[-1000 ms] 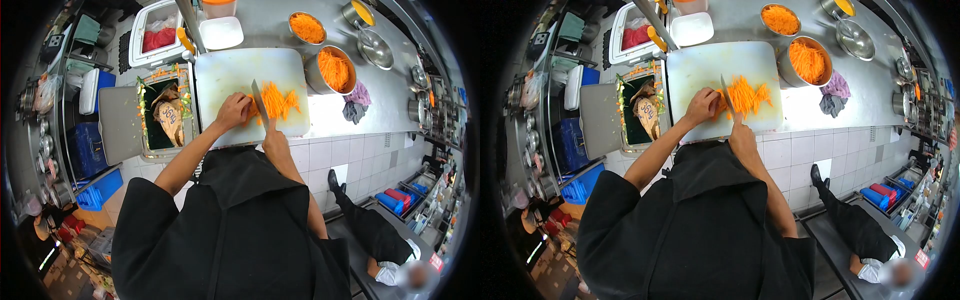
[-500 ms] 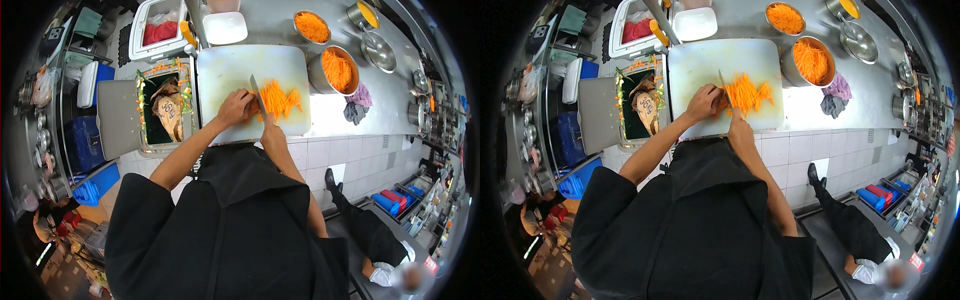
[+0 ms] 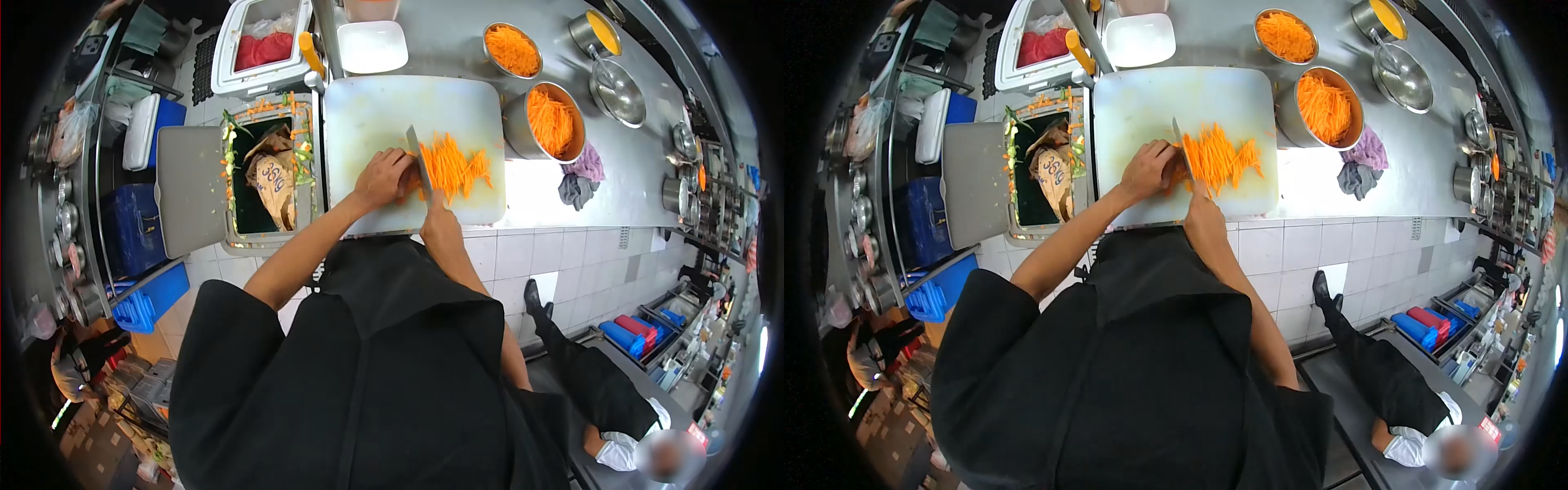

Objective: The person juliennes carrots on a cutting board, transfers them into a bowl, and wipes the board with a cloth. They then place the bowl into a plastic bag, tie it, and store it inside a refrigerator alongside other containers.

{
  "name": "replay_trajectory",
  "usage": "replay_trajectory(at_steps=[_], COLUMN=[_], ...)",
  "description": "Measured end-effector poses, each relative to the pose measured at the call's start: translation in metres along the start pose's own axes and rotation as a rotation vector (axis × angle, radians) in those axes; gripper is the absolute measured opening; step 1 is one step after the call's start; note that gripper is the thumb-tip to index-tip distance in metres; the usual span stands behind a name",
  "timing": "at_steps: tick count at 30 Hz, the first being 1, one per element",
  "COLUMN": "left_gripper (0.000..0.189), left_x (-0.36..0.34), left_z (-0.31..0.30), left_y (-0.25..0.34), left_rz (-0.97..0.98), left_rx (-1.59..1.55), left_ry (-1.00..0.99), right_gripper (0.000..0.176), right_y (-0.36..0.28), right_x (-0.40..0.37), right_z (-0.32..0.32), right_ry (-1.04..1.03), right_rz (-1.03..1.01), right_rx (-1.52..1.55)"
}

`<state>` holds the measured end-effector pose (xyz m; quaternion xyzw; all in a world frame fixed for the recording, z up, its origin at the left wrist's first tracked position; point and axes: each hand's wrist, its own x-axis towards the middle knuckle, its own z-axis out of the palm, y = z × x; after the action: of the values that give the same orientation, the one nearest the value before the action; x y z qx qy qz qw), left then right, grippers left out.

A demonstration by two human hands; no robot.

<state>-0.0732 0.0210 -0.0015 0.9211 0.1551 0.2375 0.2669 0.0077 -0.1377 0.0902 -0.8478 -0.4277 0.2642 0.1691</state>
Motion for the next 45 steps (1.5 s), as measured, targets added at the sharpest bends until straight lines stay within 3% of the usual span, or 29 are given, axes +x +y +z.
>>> replay_trajectory(at_steps=[4, 11, 14, 17, 20, 23, 25, 28, 35, 45], left_gripper=[0.028, 0.027, 0.027, 0.027, 0.026, 0.026, 0.026, 0.026, 0.028, 0.03], left_x=[0.002, -0.001, 0.002, -0.004, -0.005, 0.001, -0.004, -0.004, -0.006, -0.007], left_z=[-0.001, -0.001, 0.0, -0.003, 0.0, -0.001, 0.002, 0.0, -0.005, -0.007], left_y=[0.001, 0.0, 0.001, 0.007, 0.004, 0.001, 0.004, 0.001, -0.008, -0.011], left_rz=[0.028, 0.023, 0.022, 0.001, 0.007, -0.009, -0.018, 0.009, -0.039, 0.029], left_rx=[0.01, 0.04, 0.056, 0.049, 0.026, 0.03, 0.056, 0.064, -0.041, -0.005], left_ry=[-0.001, 0.002, 0.015, -0.003, 0.015, 0.024, 0.005, -0.002, -0.015, -0.017], right_gripper=[0.044, 0.045, 0.047, 0.033, 0.044, 0.042, 0.042, 0.043, 0.043, 0.038], right_y=[-0.011, 0.002, 0.0, 0.012, -0.003, -0.001, 0.001, -0.008, 0.012, -0.006], right_x=[-0.011, -0.003, -0.01, -0.007, -0.008, -0.013, 0.001, -0.008, -0.006, -0.019], right_z=[-0.027, -0.002, -0.012, 0.006, -0.012, -0.007, 0.003, -0.019, 0.019, -0.022], right_ry=[-0.007, 0.033, -0.063, 0.021, 0.004, -0.07, 0.009, -0.051, 0.008, -0.053], right_rz=[-0.046, -0.053, 0.021, -0.054, -0.073, 0.087, -0.067, -0.024, -0.028, -0.024], right_rx=[0.011, 0.015, -0.049, 0.05, -0.012, 0.018, 0.068, -0.002, 0.056, -0.007])
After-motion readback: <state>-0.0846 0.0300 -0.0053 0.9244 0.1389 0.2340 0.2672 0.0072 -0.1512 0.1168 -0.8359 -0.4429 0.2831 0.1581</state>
